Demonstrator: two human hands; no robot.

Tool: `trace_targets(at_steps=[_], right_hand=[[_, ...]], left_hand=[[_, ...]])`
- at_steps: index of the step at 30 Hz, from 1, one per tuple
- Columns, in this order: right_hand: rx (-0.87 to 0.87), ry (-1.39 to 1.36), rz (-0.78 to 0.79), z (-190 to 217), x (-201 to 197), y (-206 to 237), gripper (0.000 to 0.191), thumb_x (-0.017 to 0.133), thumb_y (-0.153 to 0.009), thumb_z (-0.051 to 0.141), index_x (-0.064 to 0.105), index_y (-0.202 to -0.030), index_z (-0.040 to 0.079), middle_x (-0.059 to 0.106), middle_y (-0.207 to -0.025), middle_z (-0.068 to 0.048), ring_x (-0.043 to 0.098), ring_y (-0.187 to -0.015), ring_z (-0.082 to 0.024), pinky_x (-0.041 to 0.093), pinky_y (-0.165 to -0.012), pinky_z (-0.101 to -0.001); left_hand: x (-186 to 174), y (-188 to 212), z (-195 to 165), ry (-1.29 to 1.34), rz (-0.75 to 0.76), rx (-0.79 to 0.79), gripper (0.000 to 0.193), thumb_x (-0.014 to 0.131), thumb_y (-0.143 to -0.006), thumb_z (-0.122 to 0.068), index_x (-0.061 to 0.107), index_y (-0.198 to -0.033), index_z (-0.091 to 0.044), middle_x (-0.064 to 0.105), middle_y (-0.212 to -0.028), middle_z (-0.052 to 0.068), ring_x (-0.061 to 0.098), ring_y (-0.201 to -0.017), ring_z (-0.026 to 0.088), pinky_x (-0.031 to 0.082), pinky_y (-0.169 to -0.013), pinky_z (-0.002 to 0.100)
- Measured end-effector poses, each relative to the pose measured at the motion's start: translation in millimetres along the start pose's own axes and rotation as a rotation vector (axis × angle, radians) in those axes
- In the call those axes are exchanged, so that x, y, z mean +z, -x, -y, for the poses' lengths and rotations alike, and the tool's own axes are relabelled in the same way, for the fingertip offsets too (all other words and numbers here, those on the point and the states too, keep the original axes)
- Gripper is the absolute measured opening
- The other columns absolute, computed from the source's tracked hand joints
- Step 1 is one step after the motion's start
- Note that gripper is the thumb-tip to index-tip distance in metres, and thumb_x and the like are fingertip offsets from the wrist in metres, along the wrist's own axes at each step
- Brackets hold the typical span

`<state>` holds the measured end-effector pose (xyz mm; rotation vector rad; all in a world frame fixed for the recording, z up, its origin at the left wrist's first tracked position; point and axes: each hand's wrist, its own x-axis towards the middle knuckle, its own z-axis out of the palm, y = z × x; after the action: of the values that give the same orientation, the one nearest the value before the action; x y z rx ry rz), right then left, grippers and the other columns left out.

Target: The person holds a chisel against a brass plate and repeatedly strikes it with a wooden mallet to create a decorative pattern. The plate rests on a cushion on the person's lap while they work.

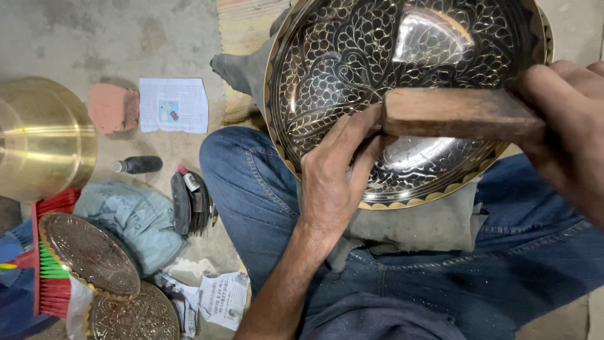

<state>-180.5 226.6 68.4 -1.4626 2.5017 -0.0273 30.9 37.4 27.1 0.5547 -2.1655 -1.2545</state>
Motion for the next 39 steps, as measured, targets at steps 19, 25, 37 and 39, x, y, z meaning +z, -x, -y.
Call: trace_targets(at_steps=[19, 25, 37, 39], right_hand=[[-0.014, -0.088, -0.114, 21, -5, -2, 0.044, 0.067, -0.087, -0.001, 0.054, -0.129, -0.004, 0.066, -0.104, -0.021, 0.07, -0.089, -0.027, 0.059, -0.075, -0.036], [-0.004, 0.02, -0.066, 15, 1, 3, 0.045, 0.066, -0.087, -0.001, 0.053, -0.13, -0.004, 0.066, -0.105, -0.021, 0.071, -0.091, -0.027, 0.059, -0.077, -0.0377], [0.08, -0.095, -0.056, 40, -17, -2, 0.042, 0.072, -0.088, 0.002, 0.054, -0.126, 0.002, 0.066, -0.099, -0.014, 0.071, -0.089, -0.023, 0.059, -0.08, -0.0375], [0.113, -0.551, -0.191, 36, -12, 2, 0.047, 0.067, -0.093, 0.001, 0.047, -0.135, -0.003, 0.063, -0.104, -0.017, 0.07, -0.094, -0.025, 0.059, -0.082, -0.0374]], left_hand=[[-4, -2, -2, 0.07, 0.019, -0.061, 0.037, 0.073, -0.099, -0.004, 0.064, -0.135, -0.01, 0.074, -0.125, 0.007, 0.078, -0.112, 0.019, 0.066, -0.095, 0.031], [-5, -2, 0, 0.064, 0.034, -0.07, 0.037, 0.074, -0.099, -0.006, 0.064, -0.135, -0.011, 0.075, -0.123, 0.006, 0.078, -0.111, 0.017, 0.067, -0.094, 0.029], [-4, -2, 1, 0.021, 0.008, -0.001, 0.035, 0.071, -0.102, -0.004, 0.062, -0.135, -0.011, 0.073, -0.126, 0.008, 0.077, -0.112, 0.019, 0.066, -0.095, 0.03], [-5, -1, 0, 0.049, 0.023, -0.031, 0.035, 0.071, -0.101, -0.005, 0.062, -0.135, -0.011, 0.074, -0.123, 0.007, 0.077, -0.111, 0.018, 0.067, -0.093, 0.03]])
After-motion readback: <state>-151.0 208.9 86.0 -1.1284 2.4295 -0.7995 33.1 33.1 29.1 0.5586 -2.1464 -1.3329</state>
